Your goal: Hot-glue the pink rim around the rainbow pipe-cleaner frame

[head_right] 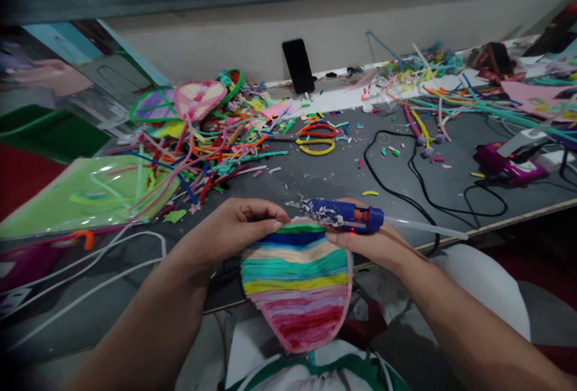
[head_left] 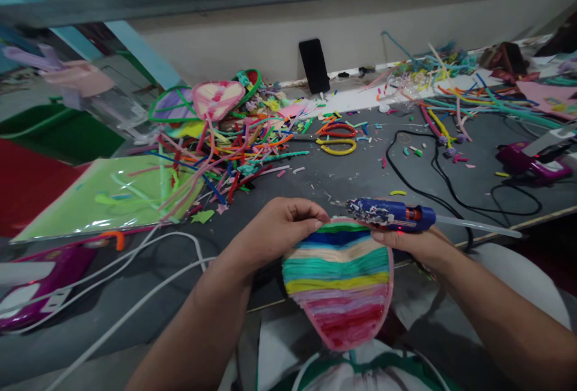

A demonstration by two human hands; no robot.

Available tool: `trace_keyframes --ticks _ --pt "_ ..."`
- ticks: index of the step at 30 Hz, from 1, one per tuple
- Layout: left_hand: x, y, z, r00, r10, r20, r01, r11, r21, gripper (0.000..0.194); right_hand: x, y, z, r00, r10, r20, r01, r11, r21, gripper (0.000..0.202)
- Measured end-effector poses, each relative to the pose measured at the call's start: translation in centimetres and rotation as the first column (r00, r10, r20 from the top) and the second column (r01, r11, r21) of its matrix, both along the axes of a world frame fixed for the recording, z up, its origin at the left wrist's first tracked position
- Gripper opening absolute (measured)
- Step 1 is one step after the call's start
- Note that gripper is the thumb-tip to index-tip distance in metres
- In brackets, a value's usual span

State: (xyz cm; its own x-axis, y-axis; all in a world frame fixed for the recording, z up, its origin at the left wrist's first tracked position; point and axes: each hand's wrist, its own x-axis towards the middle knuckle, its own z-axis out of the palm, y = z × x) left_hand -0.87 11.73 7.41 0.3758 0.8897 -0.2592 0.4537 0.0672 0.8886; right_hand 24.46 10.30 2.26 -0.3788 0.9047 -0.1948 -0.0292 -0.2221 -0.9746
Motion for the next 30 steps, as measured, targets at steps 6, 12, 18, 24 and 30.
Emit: trace_keyframes --ticks 6,12,18,24,30 --pt "-0.01 0.06 -0.1 1.0 0.015 0.004 -0.014 1.0 -0.02 0.017 -0.18 -0.05 1.05 0.997 0.006 0.08 -0.009 0.999 0.047 0.051" --pt "-0.02 0.04 -0.03 1.0 0.022 -0.019 -0.022 1.0 -0.001 0.019 -0.62 -0.01 0.58 0.995 -0.039 0.091 0.026 0.99 0.136 0.042" --pt "-0.07 0.0 -0.19 1.0 0.021 -0.015 -0.021 1.0 0.013 0.021 -0.85 0.11 0.49 0.985 -0.079 0.154 0.049 0.981 0.187 0.037" --pt "0.06 0.0 0.03 1.0 0.024 -0.015 -0.024 1.0 0.008 0.022 -0.88 0.0 0.72 0.984 -0.062 0.167 0.03 0.981 0.19 0.037" --pt "0.19 0.0 0.2 0.999 0.028 -0.023 -0.028 1.0 -0.002 0.021 -1.0 -0.04 0.64 0.991 -0.052 0.126 0.028 0.983 0.181 0.032"
